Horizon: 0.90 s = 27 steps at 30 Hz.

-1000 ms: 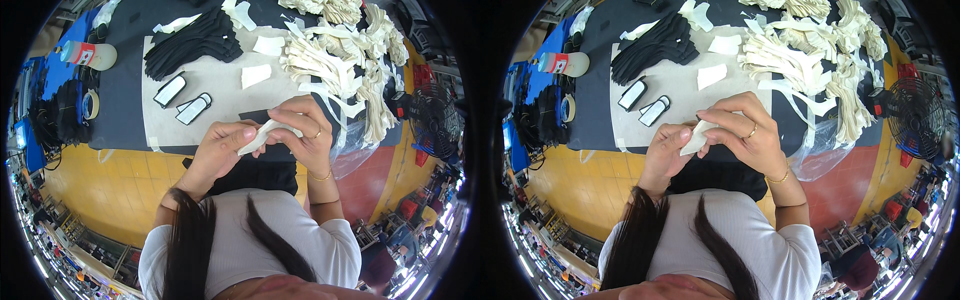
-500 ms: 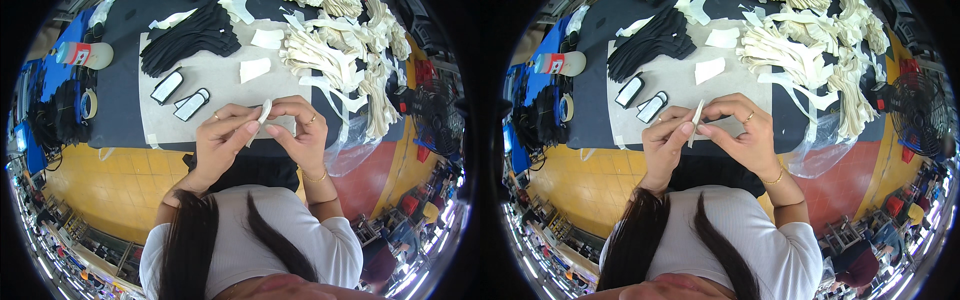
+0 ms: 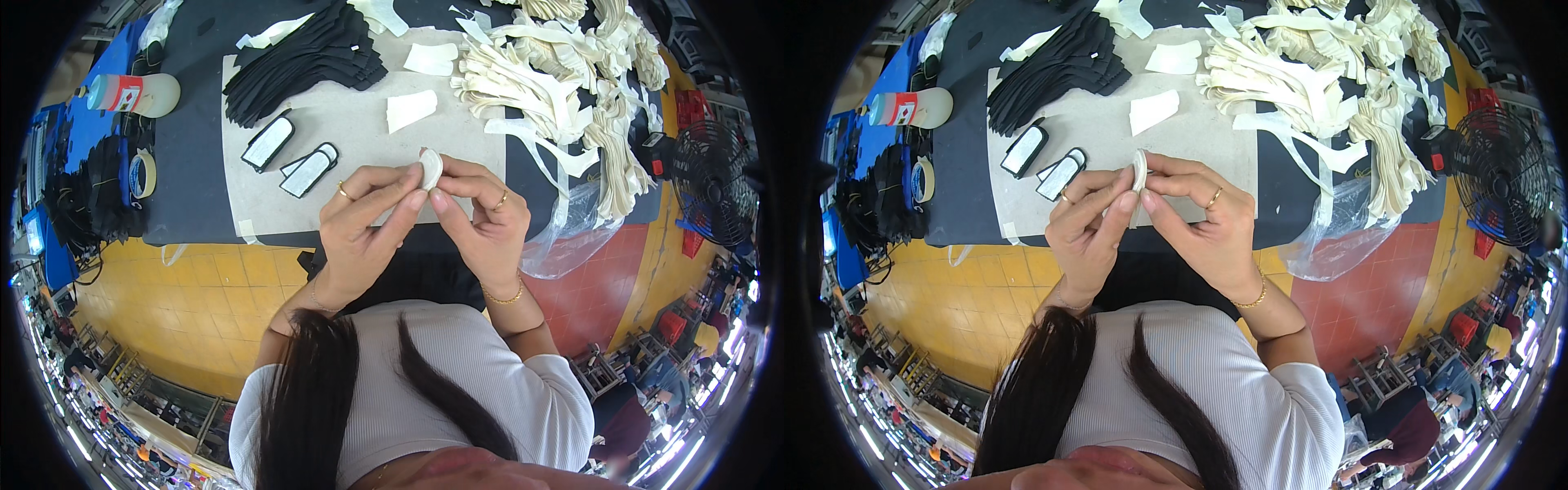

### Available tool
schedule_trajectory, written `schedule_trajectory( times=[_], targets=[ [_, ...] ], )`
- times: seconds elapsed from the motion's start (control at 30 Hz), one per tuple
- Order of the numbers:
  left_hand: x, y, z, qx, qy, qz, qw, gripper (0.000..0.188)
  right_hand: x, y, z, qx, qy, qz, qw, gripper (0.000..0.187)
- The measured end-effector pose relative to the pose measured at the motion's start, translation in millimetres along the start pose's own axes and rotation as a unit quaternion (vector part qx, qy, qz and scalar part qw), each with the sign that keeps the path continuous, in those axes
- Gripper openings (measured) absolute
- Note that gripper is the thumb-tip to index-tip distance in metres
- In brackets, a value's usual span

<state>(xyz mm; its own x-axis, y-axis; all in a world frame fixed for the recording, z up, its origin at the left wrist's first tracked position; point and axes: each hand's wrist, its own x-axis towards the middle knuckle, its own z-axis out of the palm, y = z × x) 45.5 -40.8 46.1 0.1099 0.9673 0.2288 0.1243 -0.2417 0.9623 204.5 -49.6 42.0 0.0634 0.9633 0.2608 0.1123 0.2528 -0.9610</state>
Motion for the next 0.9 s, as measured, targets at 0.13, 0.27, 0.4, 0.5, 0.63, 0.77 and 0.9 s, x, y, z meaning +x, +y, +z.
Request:
schedule_trajectory(
  times=[0.13, 0.27, 0.4, 0.5, 0.63, 0.77, 0.9],
  targets=[
    [1, -3, -1, -0.001, -0.005, -0.018, 1.0, 0.024, 1, -3, -2, -0.01, -0.003, 0.046, 0.999, 0.01],
    [2, -5, 0, -0.026, -0.007, -0.053, 0.998, 0.023, 3, -3, -6, -0.017, -0.008, 0.068, 0.997, 0.007],
    [3, -4, -1, -0.064, -0.021, -0.111, 0.992, 0.025, 5, 3, -8, 0.017, -0.017, 0.084, 0.996, 0.008],
    [2, -3, -1, -0.108, -0.024, -0.15, 0.983, 0.025, 4, 6, -9, 0.03, -0.019, 0.105, 0.994, 0.007],
    [2, -5, -1, -0.148, -0.027, -0.218, 0.964, 0.024, 3, 7, -7, 0.054, -0.027, 0.102, 0.993, 0.008],
    [4, -10, -5, -0.197, -0.031, -0.288, 0.937, 0.022, 3, 5, -8, 0.069, -0.038, 0.103, 0.992, 0.009],
    [0, -9, -5, -0.204, -0.042, -0.301, 0.931, 0.022, 0, 1, -7, 0.068, -0.035, 0.116, 0.99, 0.011]
  ],
)
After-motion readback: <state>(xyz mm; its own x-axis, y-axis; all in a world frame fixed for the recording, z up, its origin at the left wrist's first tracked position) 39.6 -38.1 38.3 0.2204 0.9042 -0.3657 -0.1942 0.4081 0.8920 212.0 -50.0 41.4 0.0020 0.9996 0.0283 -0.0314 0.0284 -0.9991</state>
